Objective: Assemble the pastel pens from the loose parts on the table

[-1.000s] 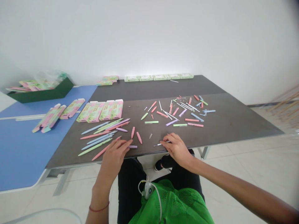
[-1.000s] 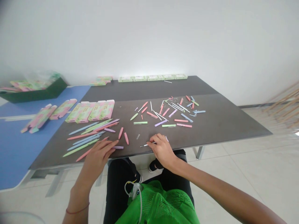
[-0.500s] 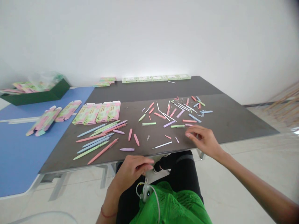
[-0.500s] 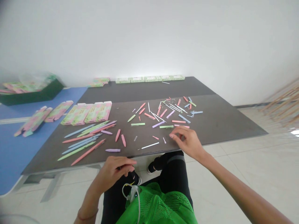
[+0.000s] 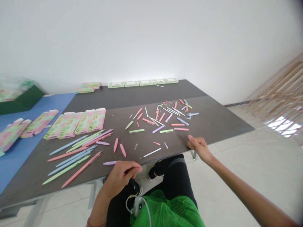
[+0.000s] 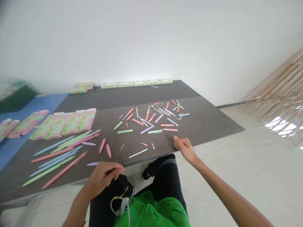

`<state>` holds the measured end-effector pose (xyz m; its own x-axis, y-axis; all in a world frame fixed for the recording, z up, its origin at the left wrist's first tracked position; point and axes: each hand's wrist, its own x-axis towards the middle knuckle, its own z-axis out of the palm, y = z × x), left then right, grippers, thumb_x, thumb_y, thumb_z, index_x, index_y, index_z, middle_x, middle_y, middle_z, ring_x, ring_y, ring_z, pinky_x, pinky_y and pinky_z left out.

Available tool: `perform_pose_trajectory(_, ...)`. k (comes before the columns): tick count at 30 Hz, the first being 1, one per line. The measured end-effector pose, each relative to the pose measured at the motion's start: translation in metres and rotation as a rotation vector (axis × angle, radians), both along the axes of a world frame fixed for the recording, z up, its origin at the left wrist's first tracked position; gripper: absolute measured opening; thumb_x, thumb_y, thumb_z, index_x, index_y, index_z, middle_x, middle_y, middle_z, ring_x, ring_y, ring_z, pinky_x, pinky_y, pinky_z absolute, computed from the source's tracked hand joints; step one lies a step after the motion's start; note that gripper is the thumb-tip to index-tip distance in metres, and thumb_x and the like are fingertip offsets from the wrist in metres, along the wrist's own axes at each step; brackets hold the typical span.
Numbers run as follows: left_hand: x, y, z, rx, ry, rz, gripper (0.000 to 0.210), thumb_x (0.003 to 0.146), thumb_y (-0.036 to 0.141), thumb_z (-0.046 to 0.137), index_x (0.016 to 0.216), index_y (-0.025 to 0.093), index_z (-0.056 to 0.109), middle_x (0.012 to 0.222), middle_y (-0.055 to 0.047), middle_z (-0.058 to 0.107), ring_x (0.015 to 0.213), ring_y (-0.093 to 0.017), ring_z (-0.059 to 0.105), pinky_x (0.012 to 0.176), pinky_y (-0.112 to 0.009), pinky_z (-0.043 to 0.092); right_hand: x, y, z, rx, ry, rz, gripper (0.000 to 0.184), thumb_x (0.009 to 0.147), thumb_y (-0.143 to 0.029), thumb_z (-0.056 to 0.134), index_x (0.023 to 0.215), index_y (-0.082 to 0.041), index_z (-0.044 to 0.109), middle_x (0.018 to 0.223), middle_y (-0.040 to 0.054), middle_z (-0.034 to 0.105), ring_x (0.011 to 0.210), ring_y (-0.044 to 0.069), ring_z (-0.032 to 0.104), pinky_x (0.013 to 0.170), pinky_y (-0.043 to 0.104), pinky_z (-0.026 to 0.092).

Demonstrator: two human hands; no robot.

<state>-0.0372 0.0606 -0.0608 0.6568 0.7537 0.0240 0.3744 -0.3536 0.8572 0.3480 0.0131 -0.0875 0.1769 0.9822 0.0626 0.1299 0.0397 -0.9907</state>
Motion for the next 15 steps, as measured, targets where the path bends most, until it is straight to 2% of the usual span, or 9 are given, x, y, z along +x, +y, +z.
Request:
perform_pose_trajectory(8,-0.0008,0.0036,0.0041,-0.140,0.048,-0.028,0.035,0.098,0.040,0.062,0.082,0.014,0.079,0.055,0.003,0.059,0.042,-0.008,0.046,0.043,-0.019,0.030,0.0054,0.0015,0.0059,-0.022,-0.020,0.073,0.077,0.097,-0.074,0.056,0.052,-0.025,0.018,0.051,-0.0080,0.014,0.049,0.008,0.011,0.051,0.032,0.008)
perform_pose_trajectory(15,-0.0029,0.0060,-0.0005,-0.212,0.026,-0.030,0.037,0.097,0.044,0.062,0.083,0.013,0.078,0.055,0.003,0.056,0.041,-0.008,0.044,0.042,-0.019,0.028,0.0084,0.0023,0.0073,-0.055,-0.046,0.111,0.077,0.097,-0.075,0.056,0.052,-0.025,0.018,0.050,-0.0080,0.015,0.049,0.007,0.010,0.051,0.032,0.008)
